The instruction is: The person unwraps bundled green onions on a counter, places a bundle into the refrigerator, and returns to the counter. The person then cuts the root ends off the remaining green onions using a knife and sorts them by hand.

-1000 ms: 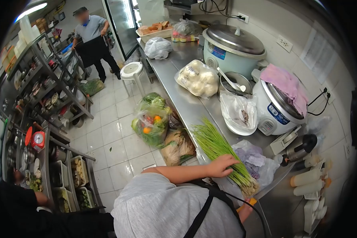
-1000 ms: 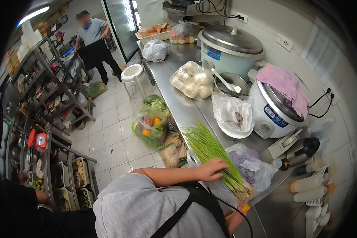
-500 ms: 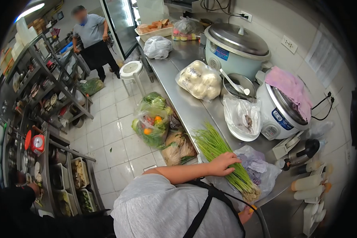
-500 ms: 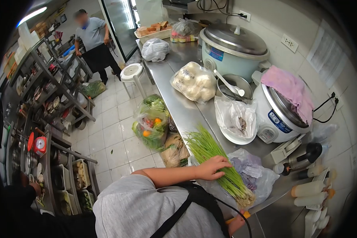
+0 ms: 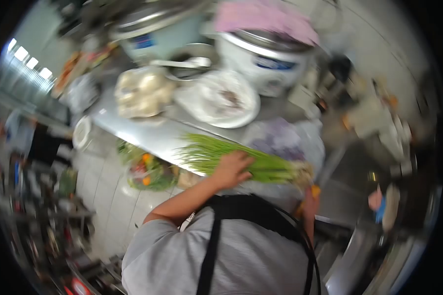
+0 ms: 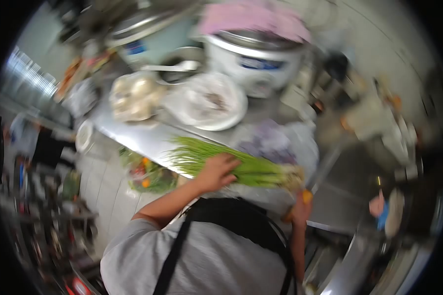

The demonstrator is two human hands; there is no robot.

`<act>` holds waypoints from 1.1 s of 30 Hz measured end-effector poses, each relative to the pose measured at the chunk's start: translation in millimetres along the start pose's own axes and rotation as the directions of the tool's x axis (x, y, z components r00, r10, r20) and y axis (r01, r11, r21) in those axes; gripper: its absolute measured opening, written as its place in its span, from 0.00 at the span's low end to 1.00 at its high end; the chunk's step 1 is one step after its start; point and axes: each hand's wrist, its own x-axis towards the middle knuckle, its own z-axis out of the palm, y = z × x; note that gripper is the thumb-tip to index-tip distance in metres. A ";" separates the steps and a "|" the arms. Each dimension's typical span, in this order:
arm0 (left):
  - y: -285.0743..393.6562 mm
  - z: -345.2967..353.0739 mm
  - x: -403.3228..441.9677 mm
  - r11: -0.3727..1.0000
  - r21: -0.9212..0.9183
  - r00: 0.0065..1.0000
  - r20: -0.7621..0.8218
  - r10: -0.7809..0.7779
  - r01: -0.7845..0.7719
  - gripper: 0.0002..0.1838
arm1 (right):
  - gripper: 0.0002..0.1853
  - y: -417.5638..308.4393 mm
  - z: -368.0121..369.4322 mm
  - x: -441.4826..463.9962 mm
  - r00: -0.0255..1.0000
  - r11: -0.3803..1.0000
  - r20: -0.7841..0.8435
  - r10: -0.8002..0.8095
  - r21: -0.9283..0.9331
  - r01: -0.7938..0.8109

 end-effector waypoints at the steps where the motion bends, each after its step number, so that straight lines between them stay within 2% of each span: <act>1: 2.0 -2.6 3.7 1.000 -0.003 1.000 -0.003 -0.011 0.011 0.23 | 0.09 -11.9 0.1 -1.6 0.994 0.960 0.020 0.108 0.259 -0.109; 3: 3.9 -3.5 14.1 0.998 -0.003 0.998 0.005 -0.059 0.059 0.19 | 0.07 -14.0 2.8 -1.2 0.983 0.900 0.017 0.185 0.399 -0.176; 5: 7.9 -1.1 25.9 0.994 -0.028 0.994 -0.009 -0.105 0.105 0.16 | 0.05 -9.0 2.1 0.1 0.979 0.911 0.016 0.204 0.364 -0.195; 7: 12.6 -2.1 38.7 0.987 -0.080 0.987 -0.079 -0.143 0.137 0.15 | 0.05 -11.2 3.9 -2.0 0.989 0.903 0.005 0.146 0.407 -0.136; 8: 18.8 0.1 46.1 0.996 -0.020 0.988 -0.127 -0.085 0.083 0.12 | 0.05 -9.2 3.3 0.2 0.994 0.897 0.005 0.106 0.431 -0.098; 11: 42.4 16.2 68.4 0.981 -0.188 0.994 -0.112 0.018 -0.039 0.12 | 0.06 6.6 0.7 2.5 0.999 0.926 0.029 0.020 0.377 -0.030; 15: 76.4 43.1 100.7 0.989 -0.128 0.997 0.019 0.079 -0.076 0.11 | 0.06 6.0 -4.1 1.0 0.997 0.899 0.081 0.018 0.434 -0.051; 16: 75.8 56.8 106.9 0.988 -0.097 0.992 -0.032 0.120 -0.122 0.13 | 0.06 4.3 -5.1 0.5 0.996 0.899 0.084 0.008 0.435 -0.044; 19: 78.0 78.0 112.9 0.993 0.093 0.997 -0.002 0.080 -0.079 0.16 | 0.06 4.9 -6.1 1.2 0.997 0.895 0.076 -0.009 0.445 -0.026; 22: 74.1 76.7 124.0 0.990 0.102 0.941 0.314 -0.129 0.102 0.17 | 0.07 7.0 -7.7 1.1 0.995 0.880 0.097 0.025 0.470 -0.068; 25: 61.8 77.1 128.7 0.969 -0.091 0.940 0.279 -0.196 0.229 0.16 | 0.07 11.2 -7.4 3.1 0.995 0.881 0.099 0.006 0.471 -0.052; 29: 42.7 76.5 139.7 0.942 -0.233 0.931 0.330 -0.159 0.243 0.15 | 0.06 13.1 -7.5 3.1 0.992 0.875 0.122 0.021 0.478 -0.077; 32: 43.6 60.7 146.2 0.825 -0.341 0.853 0.436 -0.286 0.451 0.16 | 0.06 18.8 -7.4 3.7 0.993 0.884 0.113 -0.044 0.468 -0.014; 33: 42.3 56.5 146.4 0.850 -0.348 0.889 0.376 -0.261 0.396 0.16 | 0.06 20.7 -6.7 3.8 0.992 0.879 0.114 -0.047 0.476 -0.013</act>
